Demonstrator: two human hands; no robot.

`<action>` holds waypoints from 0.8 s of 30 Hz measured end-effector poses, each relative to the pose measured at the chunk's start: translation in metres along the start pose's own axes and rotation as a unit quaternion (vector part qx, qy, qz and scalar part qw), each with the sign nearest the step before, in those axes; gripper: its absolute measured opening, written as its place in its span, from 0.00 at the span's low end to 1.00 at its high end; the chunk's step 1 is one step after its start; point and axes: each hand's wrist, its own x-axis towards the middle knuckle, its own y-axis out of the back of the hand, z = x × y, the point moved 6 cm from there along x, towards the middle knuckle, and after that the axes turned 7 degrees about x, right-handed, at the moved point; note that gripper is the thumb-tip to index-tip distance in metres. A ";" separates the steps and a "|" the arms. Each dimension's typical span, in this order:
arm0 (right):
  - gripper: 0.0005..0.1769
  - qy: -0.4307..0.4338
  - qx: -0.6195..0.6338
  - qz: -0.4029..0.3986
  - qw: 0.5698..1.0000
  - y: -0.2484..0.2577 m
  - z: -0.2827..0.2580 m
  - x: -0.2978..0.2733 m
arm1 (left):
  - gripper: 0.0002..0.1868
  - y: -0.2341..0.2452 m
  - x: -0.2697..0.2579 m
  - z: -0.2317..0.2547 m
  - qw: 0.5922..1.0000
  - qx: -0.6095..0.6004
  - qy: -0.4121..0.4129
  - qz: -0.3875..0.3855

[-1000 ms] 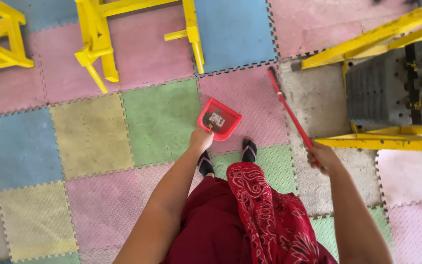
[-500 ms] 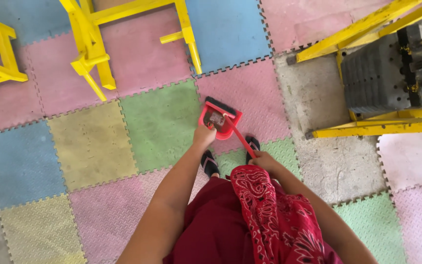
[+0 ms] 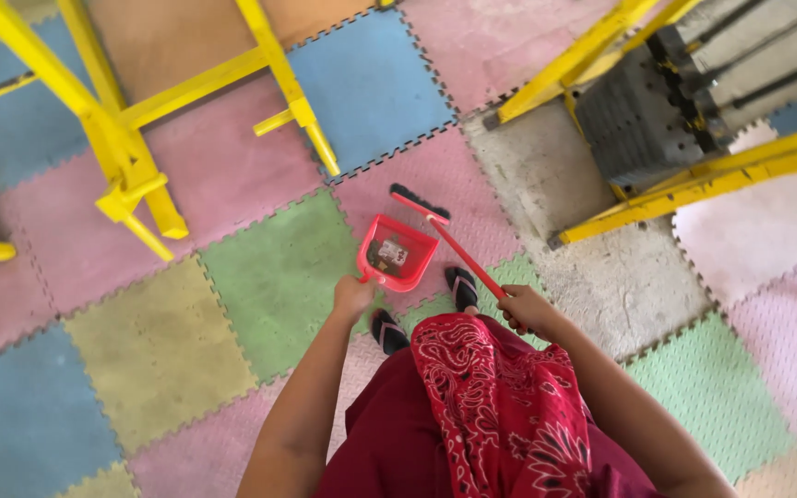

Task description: Sweeping the gym floor using a small broom and dustpan.

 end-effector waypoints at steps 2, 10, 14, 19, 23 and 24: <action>0.10 0.003 0.041 0.028 0.999 0.000 0.022 0.001 | 0.24 0.000 0.002 0.009 0.999 0.016 -0.032 -0.019; 0.09 -0.052 0.318 0.144 0.936 0.014 0.110 -0.043 | 0.22 -0.021 -0.003 0.032 0.986 0.096 -0.106 -0.083; 0.08 -0.058 0.441 0.157 0.882 0.046 0.144 -0.045 | 0.20 -0.041 -0.011 0.049 0.987 0.069 -0.106 -0.104; 0.09 -0.052 0.511 0.162 0.843 0.096 0.184 -0.044 | 0.20 -0.070 -0.019 0.072 0.982 0.111 -0.113 -0.106; 0.10 -0.062 0.615 0.126 0.776 0.150 0.221 -0.055 | 0.19 -0.094 -0.035 0.114 0.978 0.135 -0.112 -0.115; 0.10 -0.061 0.648 0.114 0.750 0.167 0.229 -0.058 | 0.18 -0.101 -0.038 0.129 0.977 0.138 -0.106 -0.119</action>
